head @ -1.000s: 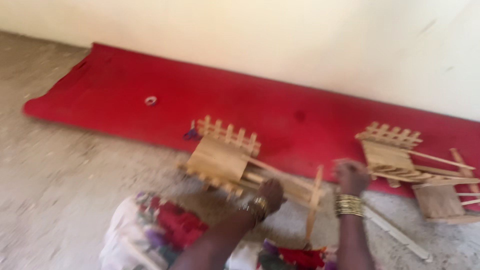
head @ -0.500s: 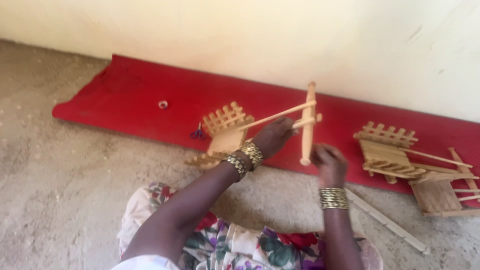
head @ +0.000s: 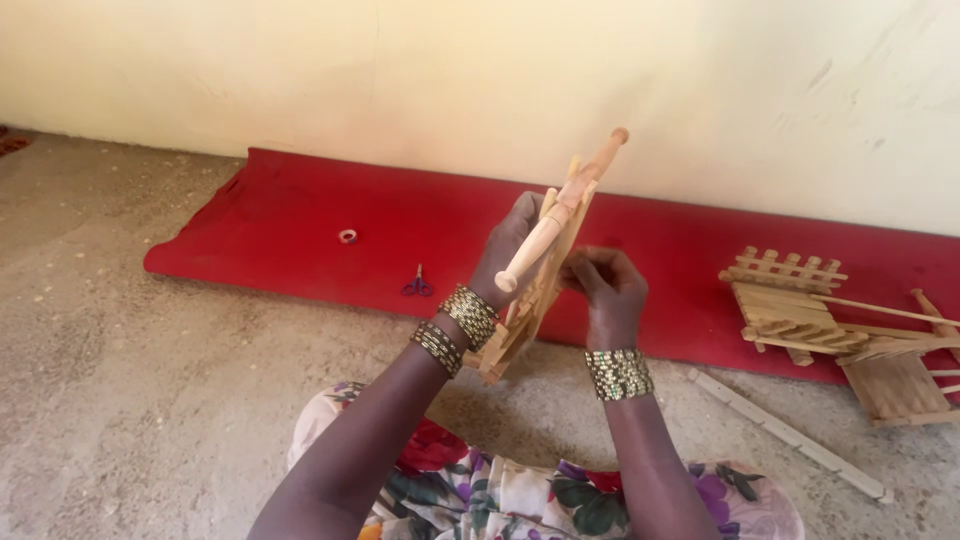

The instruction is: The person sits on the floor assembling a small wooden toy structure, fitting wooden slats and dowels into a slotted base and attaching a turned spindle piece upright between the parts, pressing the pieces together by hand to build up the toy.

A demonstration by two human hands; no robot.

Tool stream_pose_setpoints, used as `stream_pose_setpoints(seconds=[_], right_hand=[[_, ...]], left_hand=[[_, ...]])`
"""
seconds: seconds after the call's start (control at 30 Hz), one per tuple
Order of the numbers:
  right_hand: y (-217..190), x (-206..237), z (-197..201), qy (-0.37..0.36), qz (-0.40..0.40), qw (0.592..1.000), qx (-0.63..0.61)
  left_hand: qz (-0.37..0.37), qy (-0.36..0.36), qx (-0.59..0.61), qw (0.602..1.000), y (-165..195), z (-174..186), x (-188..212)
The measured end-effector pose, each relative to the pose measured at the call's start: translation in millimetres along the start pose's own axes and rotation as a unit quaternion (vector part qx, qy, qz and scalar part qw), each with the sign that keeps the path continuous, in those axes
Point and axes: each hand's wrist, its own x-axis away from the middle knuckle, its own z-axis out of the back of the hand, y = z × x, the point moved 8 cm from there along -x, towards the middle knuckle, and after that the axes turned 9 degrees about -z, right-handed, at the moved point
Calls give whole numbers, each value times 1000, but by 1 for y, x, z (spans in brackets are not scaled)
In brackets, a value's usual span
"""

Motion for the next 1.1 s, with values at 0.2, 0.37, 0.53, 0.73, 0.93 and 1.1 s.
stream_pose_setpoints(seconds=[0.2,0.37,0.53,0.73,0.93,1.1], right_hand=[[-46,-1,-45,35,145,984,101],[-12,4,-64,78,162,970,163],[65,15,-51,95,11,995,21],[42,6,-62,152,-48,980,117],[-56,1,-111,136,196,942,234],[-49,4,-96,157,195,942,225]], left_hand=[[-123,-1,47,991,32,24,2],[-2,107,109,988,10,58,-5],[25,97,153,983,7,70,-8],[48,122,157,979,9,71,-12],[51,115,246,961,5,61,-21],[-6,113,208,972,6,57,-28]])
